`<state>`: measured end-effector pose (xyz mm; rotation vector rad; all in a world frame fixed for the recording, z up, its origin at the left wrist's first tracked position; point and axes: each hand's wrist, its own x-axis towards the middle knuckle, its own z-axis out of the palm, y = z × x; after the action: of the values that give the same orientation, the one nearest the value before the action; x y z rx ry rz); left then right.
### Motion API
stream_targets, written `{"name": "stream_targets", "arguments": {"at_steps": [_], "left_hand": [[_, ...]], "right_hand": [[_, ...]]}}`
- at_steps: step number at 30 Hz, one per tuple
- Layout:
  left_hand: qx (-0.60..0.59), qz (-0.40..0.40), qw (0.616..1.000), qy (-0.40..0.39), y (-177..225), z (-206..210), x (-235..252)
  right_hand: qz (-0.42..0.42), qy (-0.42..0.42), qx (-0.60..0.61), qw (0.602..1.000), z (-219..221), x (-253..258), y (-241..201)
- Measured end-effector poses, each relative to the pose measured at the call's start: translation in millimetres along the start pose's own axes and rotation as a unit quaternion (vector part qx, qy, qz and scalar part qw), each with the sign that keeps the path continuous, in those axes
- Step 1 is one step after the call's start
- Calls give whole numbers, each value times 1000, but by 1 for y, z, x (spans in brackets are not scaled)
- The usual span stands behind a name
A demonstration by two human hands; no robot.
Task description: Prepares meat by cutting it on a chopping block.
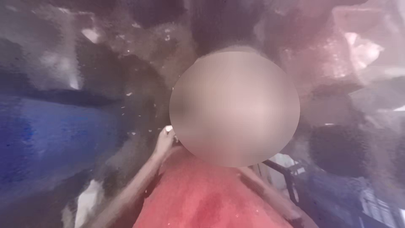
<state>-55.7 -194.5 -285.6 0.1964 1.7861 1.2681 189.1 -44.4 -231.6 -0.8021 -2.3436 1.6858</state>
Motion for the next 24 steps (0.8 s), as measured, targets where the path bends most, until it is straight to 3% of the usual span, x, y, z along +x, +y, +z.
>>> {"name": "stream_targets", "arguments": {"at_steps": [1, 2, 5, 6, 7, 8, 9, 11, 13, 15, 17, 18, 21, 22, 24], "left_hand": [[-11, -4, 1000, -12, -1, 1, -3], [-25, -8, 999, -26, -1, 1, -5], [-28, -47, 997, -53, -10, 3, -24], [-18, -54, 997, -56, -13, 6, -22], [-11, -54, 997, -56, -15, 11, -20], [-12, -57, 997, -56, -16, 14, -21], [-19, -54, 997, -61, -16, 17, -24], [-29, -12, 997, -71, -7, 21, -25], [-7, 36, 996, -85, -2, 25, -23], [34, 43, 993, -107, -6, 35, -11], [61, 35, 992, -104, -21, 44, -3], [75, 33, 991, -101, -21, 47, 2], [101, 32, 989, -106, -8, 43, -2], [112, 32, 987, -109, -1, 39, 4], [108, 10, 989, -105, 3, 31, 15]], "right_hand": [[21, -50, -12, 998, -2, 5, 13], [38, -49, -29, 998, -6, 11, 8], [-13, 94, 11, 995, 4, -3, -38], [-58, 114, 33, 991, 8, -6, -33], [-87, 88, 35, 992, 10, -7, -17], [-65, 22, 17, 998, 9, -7, 0], [0, -64, -4, 998, 4, -4, 14], [77, -104, -29, 991, -10, 10, 12], [41, 0, -62, 997, -21, 14, -25], [-79, 126, -39, 988, -26, 14, -58], [-173, 174, -11, 969, -10, 6, -52], [-160, 150, -11, 976, -1, 5, -38], [64, -73, -10, 995, 3, 9, 7], [84, -75, -11, 994, -3, 16, 4], [62, 2, -13, 998, -12, 15, -42]]}}
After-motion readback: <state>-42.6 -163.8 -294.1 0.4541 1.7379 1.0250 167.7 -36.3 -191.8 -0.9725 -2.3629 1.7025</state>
